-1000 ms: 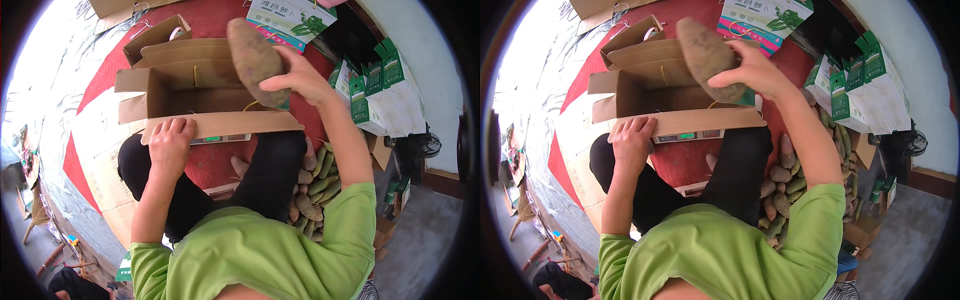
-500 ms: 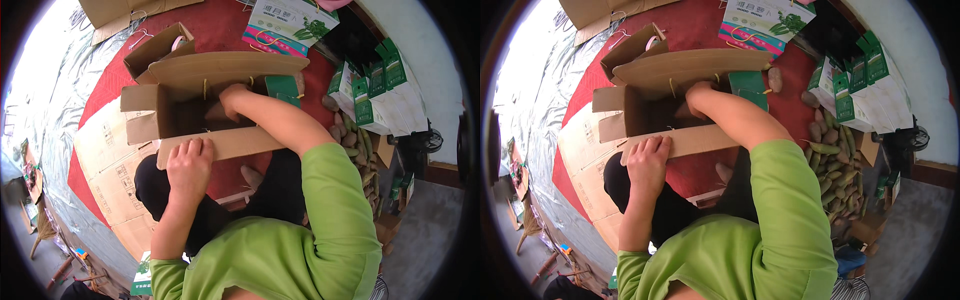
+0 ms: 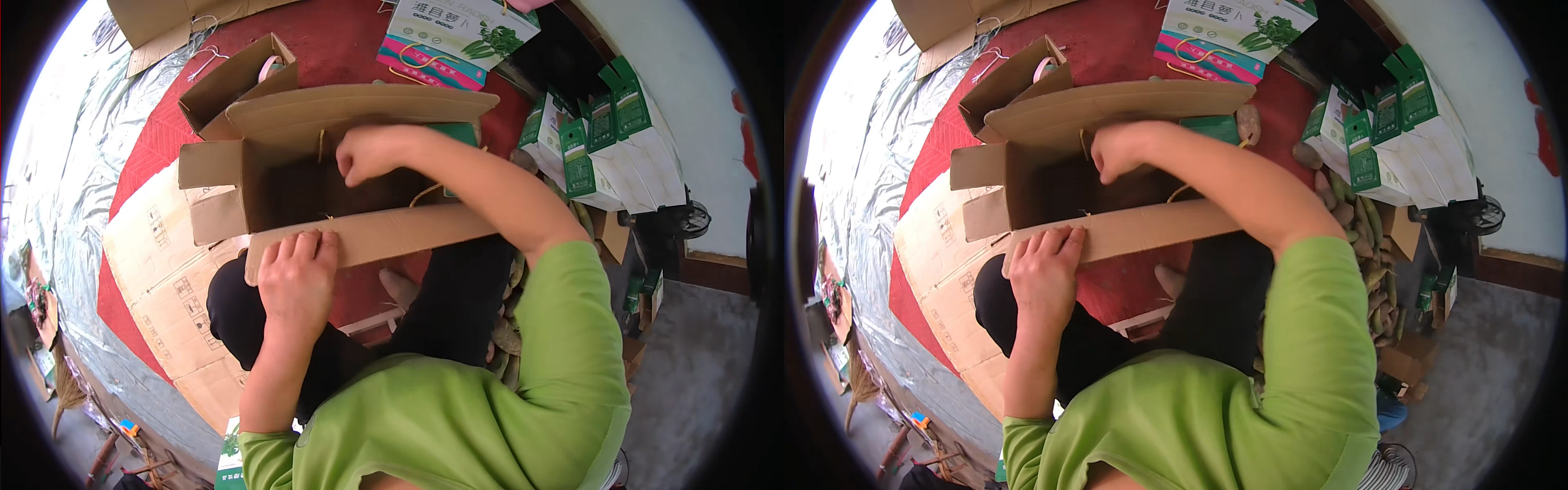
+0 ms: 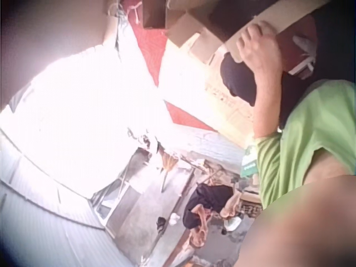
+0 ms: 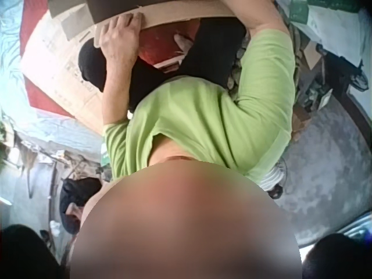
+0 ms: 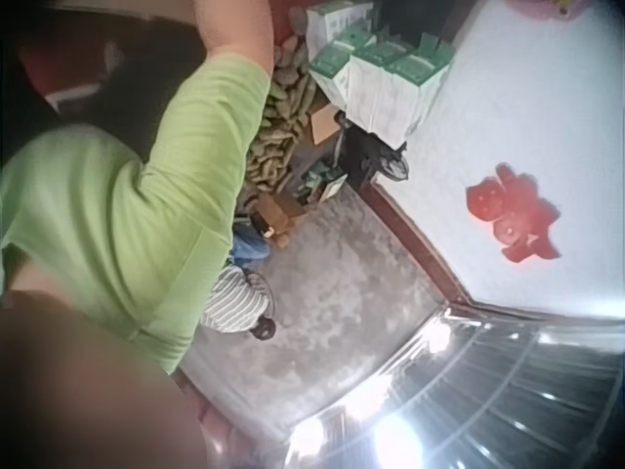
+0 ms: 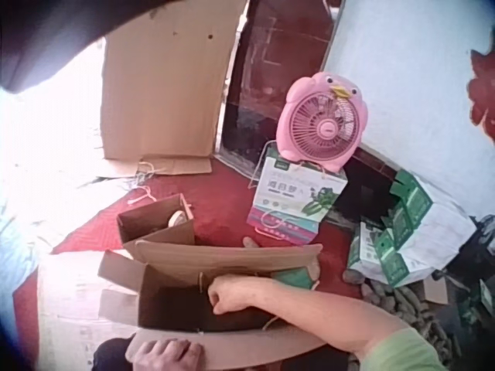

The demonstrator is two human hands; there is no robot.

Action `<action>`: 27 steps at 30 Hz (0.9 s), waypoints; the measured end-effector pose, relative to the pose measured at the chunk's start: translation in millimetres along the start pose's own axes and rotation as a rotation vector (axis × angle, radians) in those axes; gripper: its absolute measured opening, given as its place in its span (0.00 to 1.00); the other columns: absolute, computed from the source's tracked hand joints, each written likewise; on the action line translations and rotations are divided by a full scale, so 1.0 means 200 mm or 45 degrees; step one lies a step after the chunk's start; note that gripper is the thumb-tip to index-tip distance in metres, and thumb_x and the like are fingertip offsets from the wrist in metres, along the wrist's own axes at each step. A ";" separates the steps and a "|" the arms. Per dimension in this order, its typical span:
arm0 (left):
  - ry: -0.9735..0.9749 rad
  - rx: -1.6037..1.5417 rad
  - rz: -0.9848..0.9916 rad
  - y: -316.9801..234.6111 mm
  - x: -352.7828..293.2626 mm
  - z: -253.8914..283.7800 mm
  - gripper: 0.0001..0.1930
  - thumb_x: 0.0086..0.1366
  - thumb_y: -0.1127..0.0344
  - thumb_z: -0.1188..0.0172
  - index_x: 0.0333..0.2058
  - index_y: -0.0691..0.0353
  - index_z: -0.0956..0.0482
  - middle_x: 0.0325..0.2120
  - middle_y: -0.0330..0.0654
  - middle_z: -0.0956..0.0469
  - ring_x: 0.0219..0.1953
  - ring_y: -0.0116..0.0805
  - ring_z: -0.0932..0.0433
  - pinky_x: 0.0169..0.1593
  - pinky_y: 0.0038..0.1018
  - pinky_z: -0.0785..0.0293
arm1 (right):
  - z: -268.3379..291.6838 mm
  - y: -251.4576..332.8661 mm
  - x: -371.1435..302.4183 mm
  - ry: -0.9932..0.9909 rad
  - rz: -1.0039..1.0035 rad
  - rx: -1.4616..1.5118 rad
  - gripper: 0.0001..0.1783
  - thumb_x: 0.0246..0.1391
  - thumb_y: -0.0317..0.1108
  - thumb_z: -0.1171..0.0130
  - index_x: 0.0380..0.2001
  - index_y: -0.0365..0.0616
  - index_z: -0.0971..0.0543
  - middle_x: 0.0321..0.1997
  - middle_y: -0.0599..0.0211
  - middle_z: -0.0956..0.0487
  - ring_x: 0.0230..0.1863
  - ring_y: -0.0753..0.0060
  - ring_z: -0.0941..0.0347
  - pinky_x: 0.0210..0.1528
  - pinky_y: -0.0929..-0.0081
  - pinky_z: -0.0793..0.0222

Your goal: Packing produce into cardboard boxes and weighing them on a digital scale.

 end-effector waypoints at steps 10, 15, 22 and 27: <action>-0.109 0.021 -0.011 -0.03 0.01 0.01 0.10 0.52 0.70 0.44 0.34 0.57 0.18 0.32 0.36 0.22 0.38 0.35 0.23 0.43 0.31 0.29 | 0.11 -0.63 -0.95 -0.906 -0.968 0.101 0.20 0.49 0.49 0.41 0.28 0.41 0.20 0.24 0.60 0.21 0.26 0.67 0.23 0.33 0.67 0.29; -0.096 0.033 0.000 -0.03 0.00 0.00 0.10 0.52 0.70 0.44 0.34 0.57 0.18 0.32 0.36 0.22 0.38 0.35 0.23 0.44 0.32 0.29 | -0.16 -0.79 -0.89 -0.731 -1.075 0.817 0.22 0.48 0.52 0.39 0.29 0.41 0.18 0.28 0.57 0.19 0.31 0.57 0.21 0.38 0.62 0.28; -0.097 0.024 -0.016 -0.02 0.01 0.00 0.10 0.51 0.70 0.44 0.34 0.57 0.19 0.32 0.36 0.22 0.39 0.34 0.23 0.44 0.32 0.28 | 0.05 -0.53 -0.87 -1.119 -0.792 0.001 0.19 0.49 0.47 0.40 0.26 0.40 0.20 0.22 0.59 0.21 0.25 0.69 0.23 0.30 0.70 0.29; -0.117 0.027 -0.008 -0.02 -0.01 0.02 0.10 0.51 0.69 0.44 0.34 0.57 0.19 0.32 0.36 0.22 0.39 0.34 0.23 0.44 0.32 0.28 | 0.10 -0.19 -0.61 -1.054 -0.200 0.819 0.13 0.53 0.38 0.40 0.26 0.37 0.23 0.22 0.66 0.22 0.25 0.81 0.26 0.28 0.79 0.32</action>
Point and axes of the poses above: each hand's wrist, its own x-axis towards the middle knuckle, its own z-axis out of the back of the hand, y = z × x, the point moved 5 cm from there along x, towards the middle knuckle
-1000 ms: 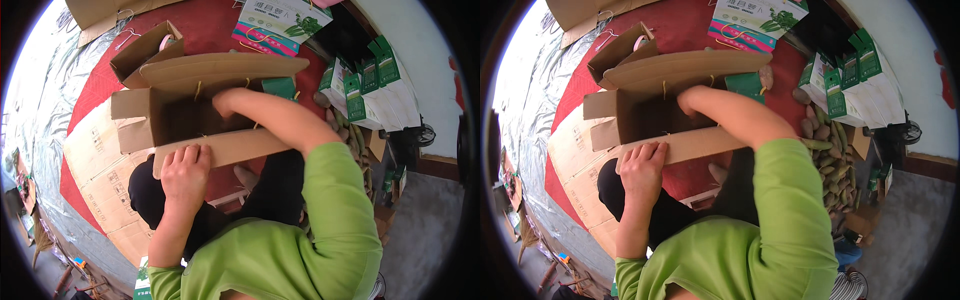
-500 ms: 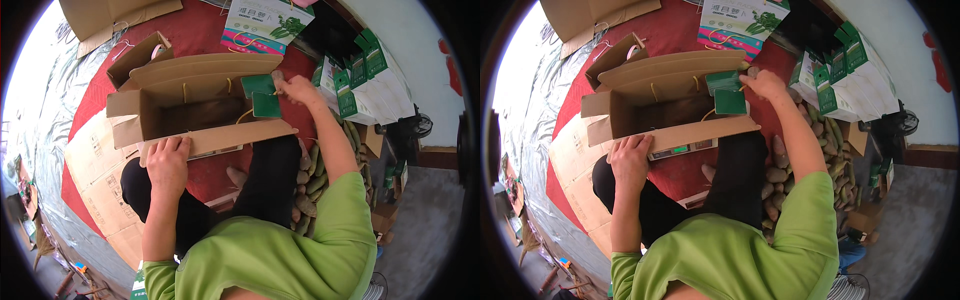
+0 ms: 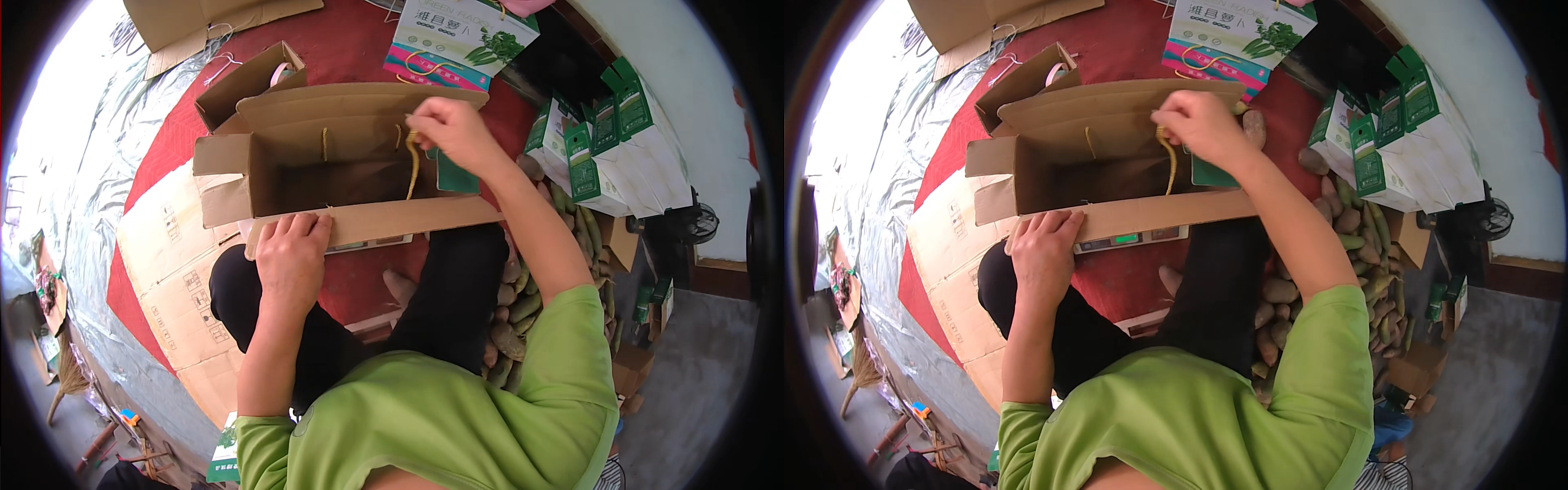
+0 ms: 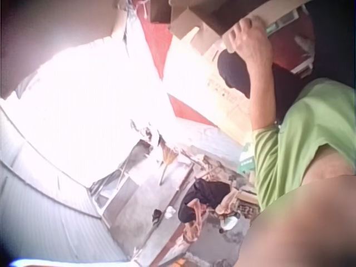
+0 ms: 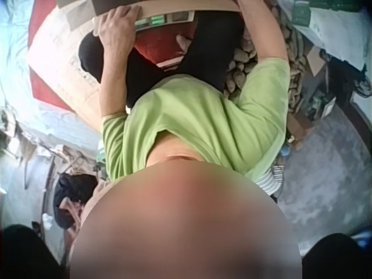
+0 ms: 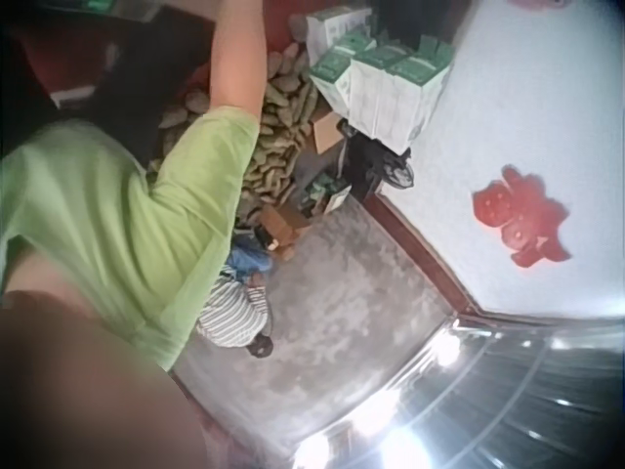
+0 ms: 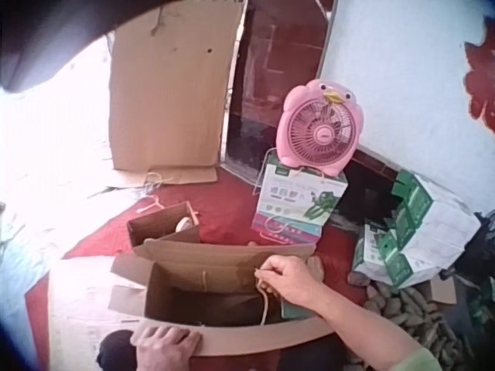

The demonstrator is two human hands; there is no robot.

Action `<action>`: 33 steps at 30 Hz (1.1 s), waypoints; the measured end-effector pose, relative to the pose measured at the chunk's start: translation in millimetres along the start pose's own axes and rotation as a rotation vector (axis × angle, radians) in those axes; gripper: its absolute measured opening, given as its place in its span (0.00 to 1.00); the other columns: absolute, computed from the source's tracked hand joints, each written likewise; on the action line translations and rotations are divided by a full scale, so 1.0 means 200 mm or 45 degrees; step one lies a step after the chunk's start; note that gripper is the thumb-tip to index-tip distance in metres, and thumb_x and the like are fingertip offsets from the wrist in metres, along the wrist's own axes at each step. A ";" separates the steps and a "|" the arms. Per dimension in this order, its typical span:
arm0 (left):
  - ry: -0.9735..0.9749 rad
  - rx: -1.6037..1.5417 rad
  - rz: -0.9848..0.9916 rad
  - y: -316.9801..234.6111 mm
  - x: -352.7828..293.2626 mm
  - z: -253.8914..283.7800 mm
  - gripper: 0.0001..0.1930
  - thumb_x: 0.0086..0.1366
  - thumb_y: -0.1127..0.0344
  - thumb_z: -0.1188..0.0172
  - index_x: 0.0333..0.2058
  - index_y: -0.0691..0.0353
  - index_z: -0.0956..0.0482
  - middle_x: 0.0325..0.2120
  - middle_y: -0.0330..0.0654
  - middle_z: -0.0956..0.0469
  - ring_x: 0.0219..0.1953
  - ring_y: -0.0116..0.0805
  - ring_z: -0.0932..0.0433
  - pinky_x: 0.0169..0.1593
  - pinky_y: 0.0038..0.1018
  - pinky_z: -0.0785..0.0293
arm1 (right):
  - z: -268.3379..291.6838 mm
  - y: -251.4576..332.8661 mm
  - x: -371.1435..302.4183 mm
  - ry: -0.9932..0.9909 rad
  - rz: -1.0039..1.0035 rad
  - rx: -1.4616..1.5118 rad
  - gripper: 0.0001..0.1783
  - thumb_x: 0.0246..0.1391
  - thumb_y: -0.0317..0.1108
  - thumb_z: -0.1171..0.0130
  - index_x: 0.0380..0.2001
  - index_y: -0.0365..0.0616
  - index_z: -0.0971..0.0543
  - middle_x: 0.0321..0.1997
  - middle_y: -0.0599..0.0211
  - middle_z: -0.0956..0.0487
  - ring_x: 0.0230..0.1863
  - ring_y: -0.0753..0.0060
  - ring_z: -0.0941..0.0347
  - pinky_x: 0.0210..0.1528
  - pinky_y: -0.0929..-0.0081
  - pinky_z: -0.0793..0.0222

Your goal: Packing produce into cardboard boxes and weighing them on a digital scale.

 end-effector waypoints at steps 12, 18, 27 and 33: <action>0.112 0.065 0.042 0.00 -0.01 -0.05 0.13 0.50 0.72 0.44 0.36 0.53 0.19 0.35 0.34 0.21 0.40 0.35 0.23 0.45 0.32 0.29 | 0.17 0.17 -0.16 -0.027 0.312 -0.337 0.09 0.52 0.31 0.40 0.35 0.39 0.21 0.27 0.72 0.21 0.30 0.84 0.27 0.33 0.82 0.31; 0.156 0.110 0.055 -0.03 0.01 -0.06 0.16 0.50 0.73 0.44 0.40 0.53 0.19 0.38 0.34 0.21 0.43 0.36 0.23 0.47 0.32 0.28 | 0.60 -0.32 -0.65 -0.318 -0.094 -0.233 0.10 0.54 0.33 0.41 0.38 0.40 0.21 0.28 0.74 0.22 0.29 0.84 0.28 0.32 0.84 0.33; 0.224 0.066 0.140 -0.04 0.02 -0.10 0.17 0.57 0.75 0.46 0.44 0.51 0.19 0.41 0.35 0.21 0.43 0.39 0.22 0.47 0.33 0.27 | 0.13 -1.87 -2.04 -0.287 -0.745 -0.046 0.05 0.49 0.31 0.43 0.29 0.43 0.22 0.23 0.68 0.25 0.25 0.71 0.27 0.27 0.75 0.32; 0.154 0.136 0.079 -0.01 -0.04 -0.07 0.17 0.55 0.76 0.46 0.42 0.52 0.19 0.39 0.37 0.21 0.43 0.39 0.23 0.48 0.33 0.28 | -0.35 -1.91 -2.40 -0.169 -0.900 -0.807 0.08 0.45 0.37 0.42 0.26 0.45 0.21 0.30 0.57 0.22 0.31 0.53 0.24 0.34 0.57 0.28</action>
Point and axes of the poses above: each hand's wrist, its own x-axis towards the middle knuckle, its own z-axis out of the back of the hand, y = z × x, the point moved 5 cm from there along x, towards the middle knuckle
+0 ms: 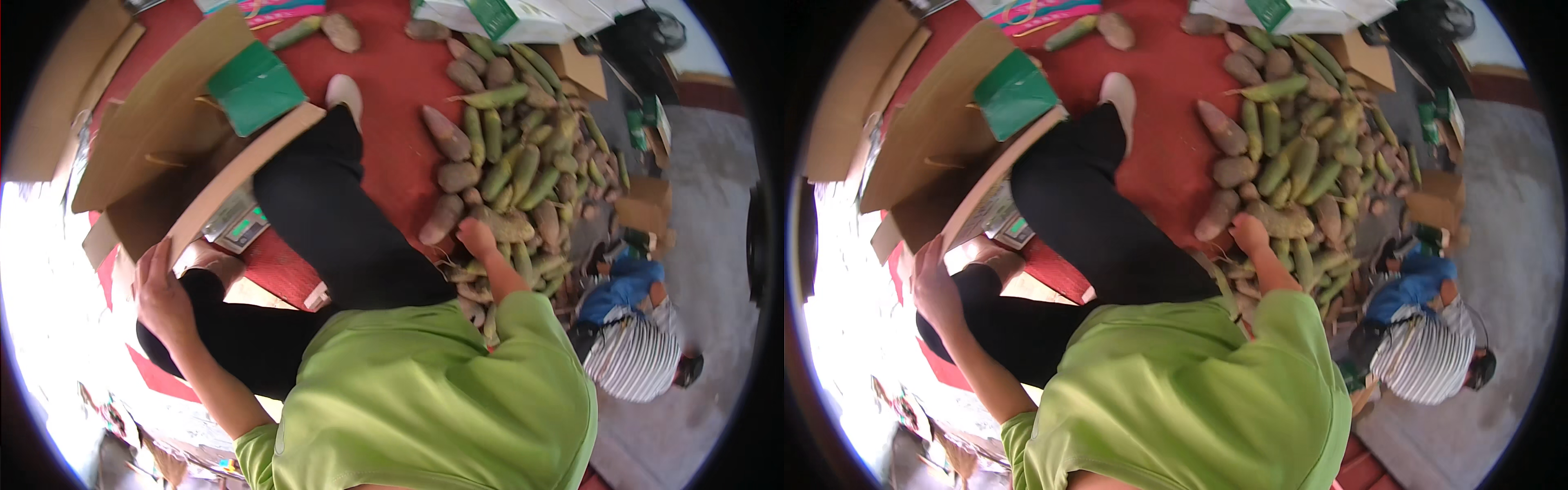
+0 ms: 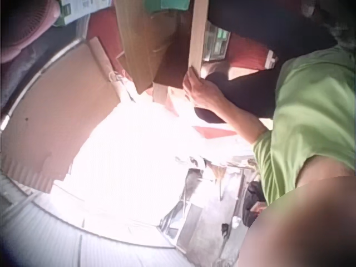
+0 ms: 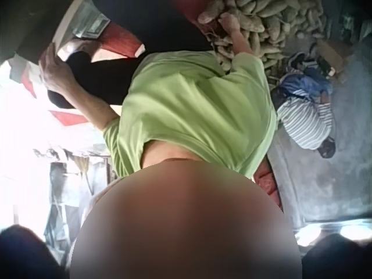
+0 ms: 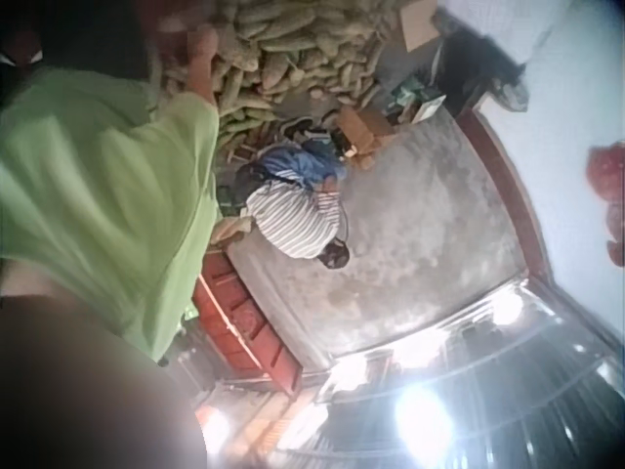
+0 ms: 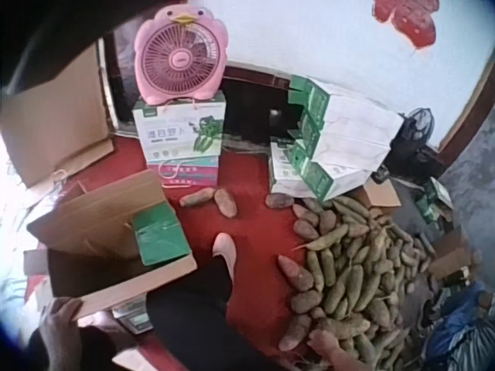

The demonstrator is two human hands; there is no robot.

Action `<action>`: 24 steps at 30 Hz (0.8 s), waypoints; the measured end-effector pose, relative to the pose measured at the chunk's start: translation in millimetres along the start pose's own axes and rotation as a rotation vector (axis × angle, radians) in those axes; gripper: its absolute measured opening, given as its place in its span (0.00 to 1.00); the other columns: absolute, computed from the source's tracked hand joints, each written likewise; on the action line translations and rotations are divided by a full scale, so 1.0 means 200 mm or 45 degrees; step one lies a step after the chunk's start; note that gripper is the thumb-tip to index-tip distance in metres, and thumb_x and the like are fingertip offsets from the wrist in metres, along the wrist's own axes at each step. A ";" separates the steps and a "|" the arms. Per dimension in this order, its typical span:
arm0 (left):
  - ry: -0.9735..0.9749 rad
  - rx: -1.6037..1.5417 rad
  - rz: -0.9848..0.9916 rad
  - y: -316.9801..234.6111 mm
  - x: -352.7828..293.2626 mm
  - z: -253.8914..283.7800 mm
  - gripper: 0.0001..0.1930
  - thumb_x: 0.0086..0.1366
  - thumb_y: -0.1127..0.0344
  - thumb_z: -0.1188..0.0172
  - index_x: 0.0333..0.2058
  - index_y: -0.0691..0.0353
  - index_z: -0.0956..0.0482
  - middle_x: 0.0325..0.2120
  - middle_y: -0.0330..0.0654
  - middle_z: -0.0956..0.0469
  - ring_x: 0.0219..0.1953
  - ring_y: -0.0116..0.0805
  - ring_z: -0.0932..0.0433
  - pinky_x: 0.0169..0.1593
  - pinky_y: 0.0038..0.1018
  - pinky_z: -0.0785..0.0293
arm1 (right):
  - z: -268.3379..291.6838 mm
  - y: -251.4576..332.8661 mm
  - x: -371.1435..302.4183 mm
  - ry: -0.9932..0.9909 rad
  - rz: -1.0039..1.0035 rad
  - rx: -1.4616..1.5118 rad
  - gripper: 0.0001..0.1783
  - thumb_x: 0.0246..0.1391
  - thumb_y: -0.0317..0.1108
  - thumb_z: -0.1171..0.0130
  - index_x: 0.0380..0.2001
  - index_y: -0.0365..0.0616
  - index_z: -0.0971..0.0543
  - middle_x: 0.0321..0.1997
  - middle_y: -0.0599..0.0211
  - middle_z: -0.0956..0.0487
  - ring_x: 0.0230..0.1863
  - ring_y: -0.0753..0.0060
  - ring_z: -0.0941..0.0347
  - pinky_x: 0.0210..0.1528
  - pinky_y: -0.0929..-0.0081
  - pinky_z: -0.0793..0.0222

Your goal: Packing produce into cardboard boxes and weighing them on a digital scale.

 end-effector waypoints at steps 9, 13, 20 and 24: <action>0.025 0.013 0.011 -0.02 0.00 -0.02 0.21 0.53 0.80 0.49 0.44 0.53 0.20 0.41 0.38 0.22 0.45 0.41 0.24 0.50 0.33 0.29 | 0.39 0.05 0.05 -0.070 -0.314 -0.071 0.20 0.38 0.35 0.32 0.40 0.52 0.22 0.43 0.63 0.23 0.48 0.55 0.29 0.49 0.59 0.31; 0.033 0.016 -0.011 0.00 0.01 -0.02 0.23 0.52 0.80 0.49 0.45 0.51 0.20 0.41 0.38 0.21 0.44 0.41 0.23 0.48 0.34 0.28 | 0.28 0.12 0.12 -0.042 -0.289 -0.044 0.17 0.42 0.37 0.34 0.38 0.53 0.21 0.45 0.63 0.23 0.51 0.56 0.29 0.51 0.60 0.32; -0.026 -0.017 -0.112 -0.04 0.05 -0.05 0.22 0.53 0.82 0.50 0.45 0.54 0.21 0.41 0.38 0.21 0.43 0.41 0.22 0.47 0.34 0.27 | 0.30 -0.01 0.11 -0.310 -0.339 0.122 0.11 0.43 0.33 0.42 0.34 0.53 0.19 0.42 0.63 0.22 0.48 0.56 0.28 0.48 0.58 0.31; -0.004 0.006 -0.053 0.04 -0.01 0.01 0.22 0.52 0.82 0.51 0.43 0.55 0.19 0.41 0.41 0.21 0.44 0.42 0.23 0.49 0.34 0.27 | 0.57 -0.26 0.31 -0.599 -0.514 0.204 0.24 0.40 0.33 0.32 0.45 0.47 0.22 0.47 0.57 0.23 0.51 0.52 0.30 0.55 0.60 0.34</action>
Point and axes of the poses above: each hand's wrist, its own x-axis towards the middle knuckle, its own z-axis out of the back of the hand, y = z × x, the point moved 5 cm from there along x, towards the middle knuckle
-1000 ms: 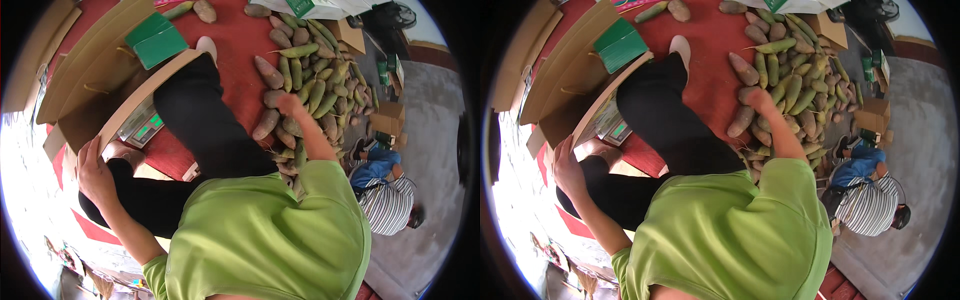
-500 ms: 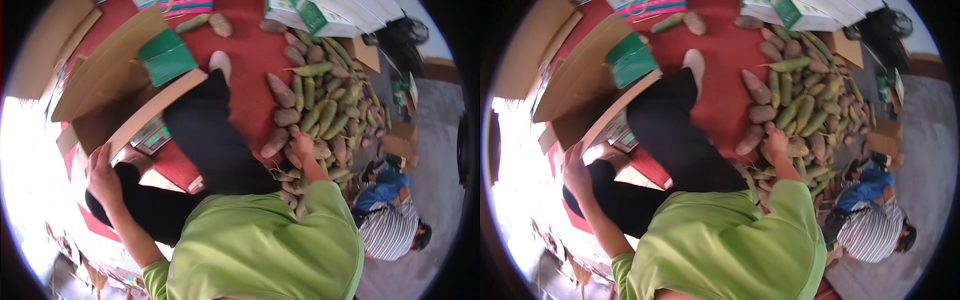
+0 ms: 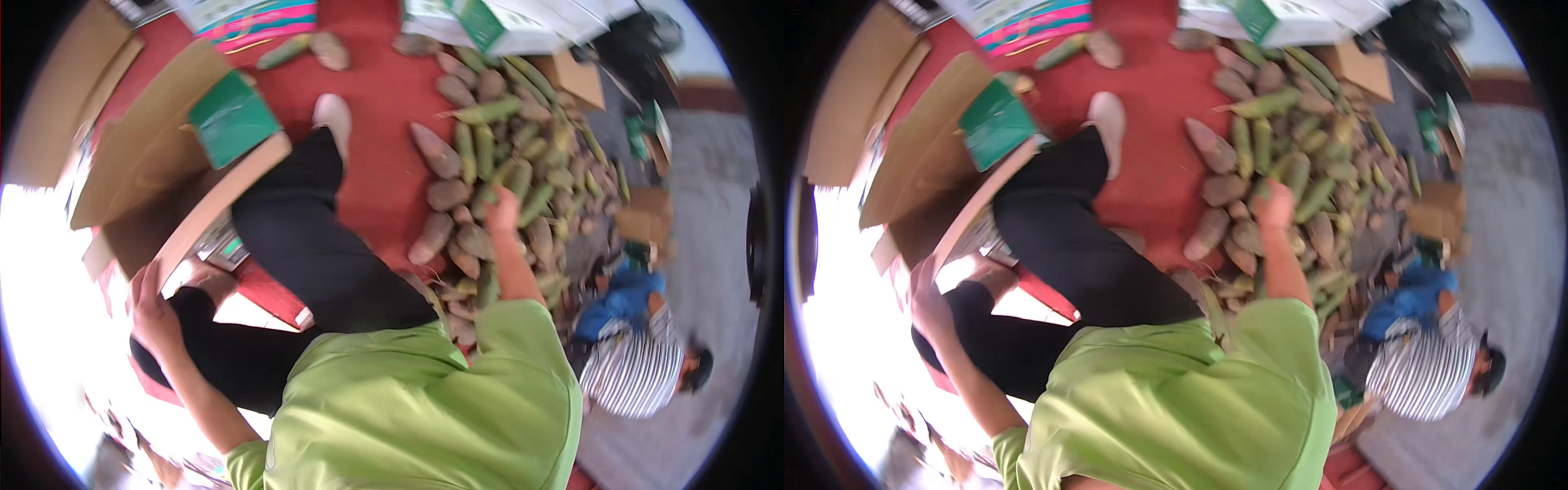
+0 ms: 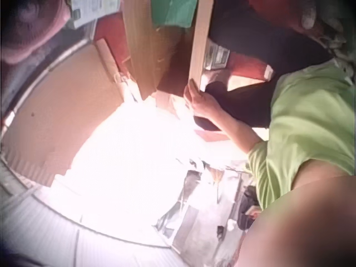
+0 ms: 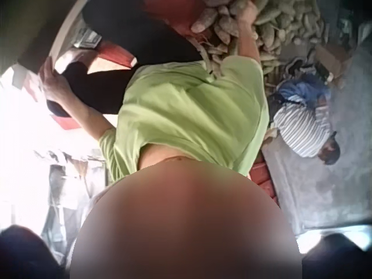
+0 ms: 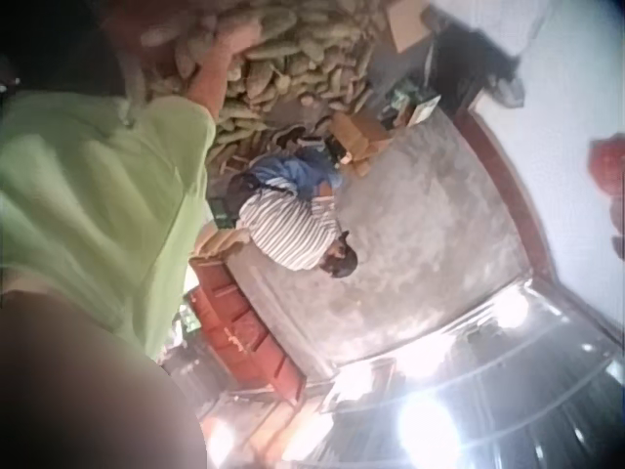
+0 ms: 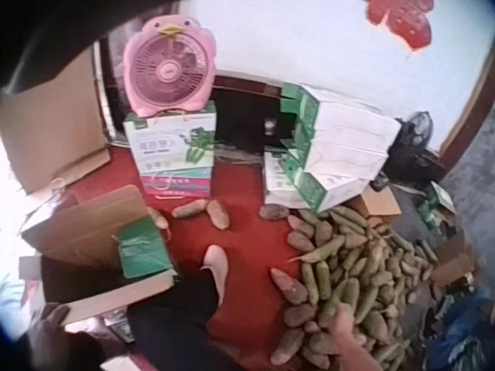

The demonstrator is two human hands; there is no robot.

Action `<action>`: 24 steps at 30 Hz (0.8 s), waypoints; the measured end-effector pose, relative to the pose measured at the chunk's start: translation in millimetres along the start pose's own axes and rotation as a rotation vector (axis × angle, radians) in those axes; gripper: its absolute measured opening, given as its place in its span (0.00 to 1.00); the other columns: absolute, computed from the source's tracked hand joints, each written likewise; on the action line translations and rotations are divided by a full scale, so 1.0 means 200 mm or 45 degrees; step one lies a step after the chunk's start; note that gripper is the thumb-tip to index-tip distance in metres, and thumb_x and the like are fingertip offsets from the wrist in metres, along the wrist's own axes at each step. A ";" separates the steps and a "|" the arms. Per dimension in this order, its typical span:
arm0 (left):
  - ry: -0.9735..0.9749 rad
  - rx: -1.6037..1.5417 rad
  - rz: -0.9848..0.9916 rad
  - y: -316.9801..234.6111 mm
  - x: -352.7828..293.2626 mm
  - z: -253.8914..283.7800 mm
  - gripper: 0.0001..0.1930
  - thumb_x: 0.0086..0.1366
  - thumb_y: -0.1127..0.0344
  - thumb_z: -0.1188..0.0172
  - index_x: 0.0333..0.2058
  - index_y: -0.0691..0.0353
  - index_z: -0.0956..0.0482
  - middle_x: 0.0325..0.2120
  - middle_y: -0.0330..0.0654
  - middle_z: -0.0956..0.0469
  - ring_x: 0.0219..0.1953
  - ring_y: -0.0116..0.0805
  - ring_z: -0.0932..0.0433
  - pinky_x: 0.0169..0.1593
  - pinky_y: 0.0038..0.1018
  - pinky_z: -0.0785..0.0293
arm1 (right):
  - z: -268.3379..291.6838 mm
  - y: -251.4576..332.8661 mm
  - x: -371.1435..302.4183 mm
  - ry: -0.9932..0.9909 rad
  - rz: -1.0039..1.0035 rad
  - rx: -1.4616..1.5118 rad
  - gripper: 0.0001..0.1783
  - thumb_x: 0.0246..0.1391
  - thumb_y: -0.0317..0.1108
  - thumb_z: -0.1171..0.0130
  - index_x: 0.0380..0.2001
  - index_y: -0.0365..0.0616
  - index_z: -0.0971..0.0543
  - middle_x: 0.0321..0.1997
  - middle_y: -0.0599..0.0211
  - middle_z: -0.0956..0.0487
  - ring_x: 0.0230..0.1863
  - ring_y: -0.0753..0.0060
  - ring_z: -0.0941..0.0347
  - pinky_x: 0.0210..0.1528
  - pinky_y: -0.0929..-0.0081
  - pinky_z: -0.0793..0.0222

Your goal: Packing produce into cardboard boxes and weighing them on a digital scale.

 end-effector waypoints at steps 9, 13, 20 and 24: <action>-0.137 0.003 -0.055 -0.10 0.05 -0.01 0.16 0.47 0.74 0.45 0.37 0.53 0.19 0.36 0.35 0.20 0.40 0.37 0.22 0.45 0.33 0.26 | 0.00 -0.95 0.54 -0.012 -0.108 0.013 0.53 0.30 0.38 0.27 0.61 0.30 0.40 0.60 0.45 0.33 0.61 0.49 0.36 0.63 0.62 0.40; -0.178 0.106 -0.010 -0.06 0.03 0.00 0.15 0.48 0.72 0.44 0.36 0.52 0.18 0.34 0.32 0.20 0.38 0.35 0.21 0.44 0.31 0.26 | -0.19 -0.87 0.57 0.312 -0.322 0.281 0.53 0.31 0.39 0.26 0.62 0.36 0.41 0.61 0.45 0.35 0.60 0.45 0.36 0.59 0.53 0.35; -0.184 0.117 -0.038 -0.07 0.04 0.01 0.14 0.49 0.71 0.44 0.36 0.51 0.18 0.34 0.31 0.21 0.37 0.34 0.21 0.43 0.30 0.25 | -0.12 -0.62 0.49 0.219 -0.523 0.030 0.45 0.39 0.30 0.29 0.61 0.44 0.40 0.61 0.49 0.35 0.58 0.46 0.34 0.55 0.54 0.29; -0.165 0.116 -0.062 -0.08 0.05 0.01 0.15 0.49 0.71 0.44 0.37 0.52 0.19 0.34 0.32 0.21 0.37 0.34 0.21 0.43 0.30 0.26 | -0.11 -0.54 0.40 0.206 -0.220 0.125 0.45 0.36 0.30 0.28 0.59 0.44 0.40 0.58 0.49 0.32 0.56 0.48 0.32 0.53 0.52 0.30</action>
Point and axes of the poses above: each hand's wrist, its own x-axis towards the middle knuckle, its own z-axis out of the back of the hand, y = z × x, the point moved 5 cm from there along x, towards the middle knuckle
